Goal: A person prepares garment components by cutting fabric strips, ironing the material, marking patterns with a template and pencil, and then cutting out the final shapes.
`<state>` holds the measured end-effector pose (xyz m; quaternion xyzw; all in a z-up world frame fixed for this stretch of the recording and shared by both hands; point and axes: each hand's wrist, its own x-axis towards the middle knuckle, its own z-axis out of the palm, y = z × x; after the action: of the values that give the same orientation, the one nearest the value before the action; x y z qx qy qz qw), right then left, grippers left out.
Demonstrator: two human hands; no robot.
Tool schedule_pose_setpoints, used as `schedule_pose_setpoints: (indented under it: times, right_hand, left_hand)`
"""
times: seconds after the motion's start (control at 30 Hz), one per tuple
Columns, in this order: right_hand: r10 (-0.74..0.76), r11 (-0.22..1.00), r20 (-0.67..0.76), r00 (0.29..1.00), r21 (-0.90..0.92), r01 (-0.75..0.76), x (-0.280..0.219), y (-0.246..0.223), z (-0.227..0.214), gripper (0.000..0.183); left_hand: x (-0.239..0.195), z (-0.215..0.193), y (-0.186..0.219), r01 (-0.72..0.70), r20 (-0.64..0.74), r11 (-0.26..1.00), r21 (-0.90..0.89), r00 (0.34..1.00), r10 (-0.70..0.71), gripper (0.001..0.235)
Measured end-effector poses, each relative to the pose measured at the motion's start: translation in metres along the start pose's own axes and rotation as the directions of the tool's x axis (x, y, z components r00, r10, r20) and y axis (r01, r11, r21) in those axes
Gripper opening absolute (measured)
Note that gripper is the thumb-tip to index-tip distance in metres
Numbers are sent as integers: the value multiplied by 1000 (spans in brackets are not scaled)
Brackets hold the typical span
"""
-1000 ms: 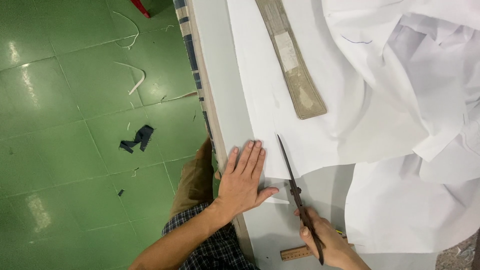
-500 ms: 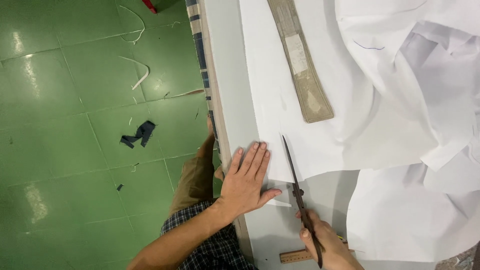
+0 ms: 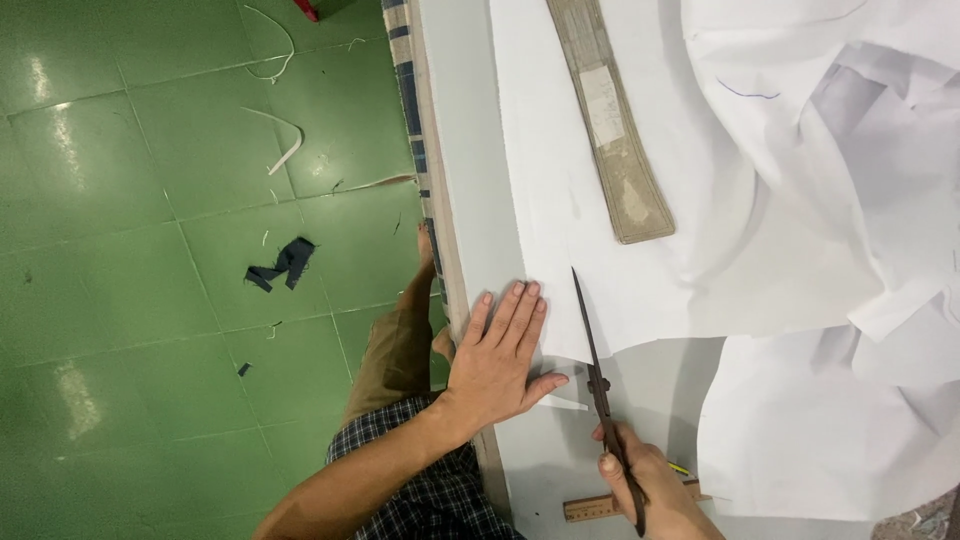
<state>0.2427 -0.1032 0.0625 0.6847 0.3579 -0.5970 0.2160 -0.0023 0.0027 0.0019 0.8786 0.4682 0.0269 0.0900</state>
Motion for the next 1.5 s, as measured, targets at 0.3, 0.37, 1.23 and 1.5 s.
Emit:
schedule_pose_setpoints:
  times: [0.3, 0.37, 1.23, 1.5]
  right_hand:
    - [67, 985, 273, 960, 135, -107, -3, 93, -21, 47]
    - [-80, 992, 139, 987, 113, 64, -13, 52, -31, 86]
    - [-156, 934, -186, 970, 292, 206, -45, -15, -47, 70]
    - [-185, 978, -3, 983, 93, 185, -11, -16, -19, 74]
  left_hand:
    - [9, -26, -13, -349, -398, 925, -152, 878, 266, 32]
    - [2, -23, -10, -403, -366, 893, -200, 876, 313, 31]
    - [119, -46, -70, 168, 185, 794, -584, 980, -71, 21]
    - [109, -18, -75, -1, -485, 966, -260, 865, -129, 32]
